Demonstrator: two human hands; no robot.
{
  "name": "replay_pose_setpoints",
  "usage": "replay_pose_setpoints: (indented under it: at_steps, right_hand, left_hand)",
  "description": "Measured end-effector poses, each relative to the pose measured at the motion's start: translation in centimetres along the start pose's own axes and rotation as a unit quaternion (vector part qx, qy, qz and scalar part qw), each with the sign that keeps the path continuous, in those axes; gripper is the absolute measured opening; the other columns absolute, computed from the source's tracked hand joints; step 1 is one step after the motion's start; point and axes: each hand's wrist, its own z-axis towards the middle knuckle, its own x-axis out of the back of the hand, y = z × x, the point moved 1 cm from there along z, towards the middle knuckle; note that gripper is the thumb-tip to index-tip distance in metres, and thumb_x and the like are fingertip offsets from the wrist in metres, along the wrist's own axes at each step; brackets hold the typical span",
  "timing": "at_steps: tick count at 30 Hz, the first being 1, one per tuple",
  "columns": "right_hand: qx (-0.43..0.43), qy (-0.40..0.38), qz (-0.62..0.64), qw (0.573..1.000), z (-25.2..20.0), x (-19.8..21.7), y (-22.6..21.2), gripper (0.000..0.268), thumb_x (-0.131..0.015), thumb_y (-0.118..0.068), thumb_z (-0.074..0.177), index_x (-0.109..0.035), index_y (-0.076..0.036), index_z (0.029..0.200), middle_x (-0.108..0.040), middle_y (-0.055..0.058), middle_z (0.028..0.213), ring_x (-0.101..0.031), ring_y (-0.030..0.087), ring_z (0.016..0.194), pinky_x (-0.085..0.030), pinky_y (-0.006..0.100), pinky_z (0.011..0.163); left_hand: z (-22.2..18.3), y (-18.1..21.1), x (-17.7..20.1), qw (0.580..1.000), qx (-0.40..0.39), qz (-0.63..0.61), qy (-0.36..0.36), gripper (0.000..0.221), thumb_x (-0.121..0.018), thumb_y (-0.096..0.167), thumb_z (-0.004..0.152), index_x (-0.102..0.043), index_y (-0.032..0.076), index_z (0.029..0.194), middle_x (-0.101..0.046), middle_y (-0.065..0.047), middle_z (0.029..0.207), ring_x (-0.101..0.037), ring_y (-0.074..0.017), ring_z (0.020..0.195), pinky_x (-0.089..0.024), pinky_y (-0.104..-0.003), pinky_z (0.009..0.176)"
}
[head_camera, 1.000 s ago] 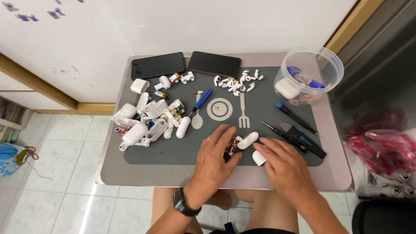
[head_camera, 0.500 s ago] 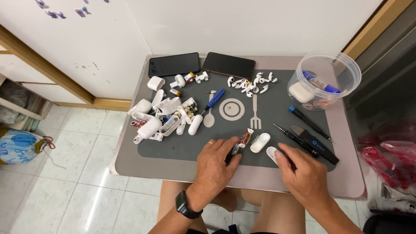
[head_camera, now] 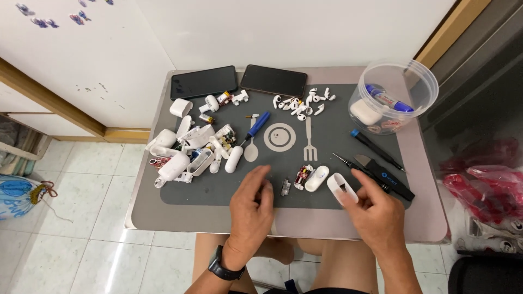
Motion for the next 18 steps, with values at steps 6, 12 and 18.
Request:
replay_pose_setpoints:
  at_steps: [6, 12, 18]
  right_hand:
    - [0.033, -0.009, -0.152, 0.988, -1.1, -0.7, 0.3, 0.052, -0.082, -0.034, 0.075, -0.074, -0.026, 0.125, -0.062, -0.008, 0.074, -0.057, 0.013, 0.07, -0.048, 0.031, 0.069]
    - [0.067, 0.061, -0.1, 0.991, -1.7, -0.6, -0.5, 0.028, -0.079, -0.02, 0.078, -0.077, -0.02, 0.107, -0.057, -0.007, 0.07, -0.048, 0.012, 0.06, -0.042, 0.03, 0.061]
    - [0.092, 0.113, 0.002, 0.989, -2.6, -0.3, 0.3, 0.039, -0.081, -0.009, 0.086, -0.074, 0.001, 0.122, -0.071, 0.006, 0.092, -0.056, 0.014, 0.07, -0.049, 0.029, 0.062]
  left_hand:
    - [0.3, 1.8, 1.1, 0.982, 0.159, -0.091, 0.051, 0.044, -0.058, 0.031, 0.095, -0.069, 0.008, 0.132, -0.083, -0.003, 0.106, -0.078, -0.013, 0.096, -0.061, -0.027, 0.085]
    - [0.6, 2.5, 1.6, 0.972, 0.195, -0.126, 0.044, 0.049, -0.053, 0.043, 0.096, -0.084, 0.005, 0.099, -0.086, -0.006, 0.09, -0.078, -0.0135, 0.098, -0.058, -0.028, 0.085]
    - [0.4, 1.8, 1.6, 0.987, 0.13, -0.094, 0.027, 0.049, -0.048, 0.041, 0.1, -0.077, 0.006, 0.119, -0.084, -0.004, 0.1, -0.075, -0.0138, 0.103, -0.058, -0.03, 0.088]
